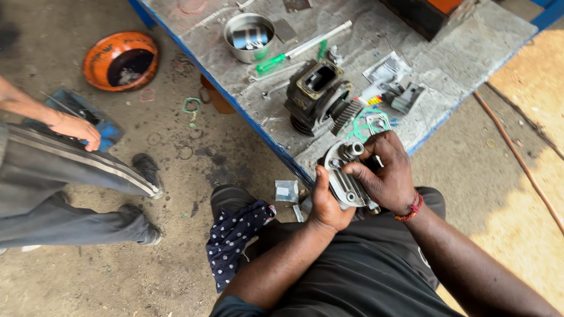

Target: The person cleans a metal engine casing with a cloth, places a gasket onto the surface, and then inserts bolts into the casing using a wrench. The person handles the casing and gasket directly and uses a wrench to tighten the bolts.

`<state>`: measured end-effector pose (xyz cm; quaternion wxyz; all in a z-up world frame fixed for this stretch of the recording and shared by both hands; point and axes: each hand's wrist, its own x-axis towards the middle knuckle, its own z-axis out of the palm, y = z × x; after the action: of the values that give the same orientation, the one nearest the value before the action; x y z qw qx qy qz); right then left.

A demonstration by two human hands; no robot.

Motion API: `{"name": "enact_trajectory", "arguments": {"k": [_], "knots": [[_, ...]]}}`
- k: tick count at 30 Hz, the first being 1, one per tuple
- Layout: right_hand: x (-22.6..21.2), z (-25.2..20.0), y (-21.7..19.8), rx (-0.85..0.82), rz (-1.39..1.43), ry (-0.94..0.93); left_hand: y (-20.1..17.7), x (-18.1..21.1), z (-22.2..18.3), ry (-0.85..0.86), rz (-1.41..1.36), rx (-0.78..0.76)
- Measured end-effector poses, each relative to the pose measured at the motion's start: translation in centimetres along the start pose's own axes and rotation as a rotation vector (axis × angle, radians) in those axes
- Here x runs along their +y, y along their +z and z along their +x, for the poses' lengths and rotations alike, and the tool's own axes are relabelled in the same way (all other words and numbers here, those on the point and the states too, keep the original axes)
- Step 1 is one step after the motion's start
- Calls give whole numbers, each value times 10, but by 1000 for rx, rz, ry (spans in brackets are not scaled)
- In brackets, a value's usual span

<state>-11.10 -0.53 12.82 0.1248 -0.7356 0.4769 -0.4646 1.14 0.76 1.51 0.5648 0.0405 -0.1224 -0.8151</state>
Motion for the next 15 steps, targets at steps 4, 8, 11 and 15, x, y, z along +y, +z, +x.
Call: {"name": "enact_trajectory", "arguments": {"k": [4,8,11,15], "knots": [[-1,-6,0,-13,-49,-13,1,2,5,-6,-9,25],[-2,-8,2,-14,-16,4,4,2,1,5,-11,46],[-5,-6,2,-28,37,19,9,8,-3,66,80,50],[-4,-9,6,-1,11,-4,12,14,-8,82,133,51]]}}
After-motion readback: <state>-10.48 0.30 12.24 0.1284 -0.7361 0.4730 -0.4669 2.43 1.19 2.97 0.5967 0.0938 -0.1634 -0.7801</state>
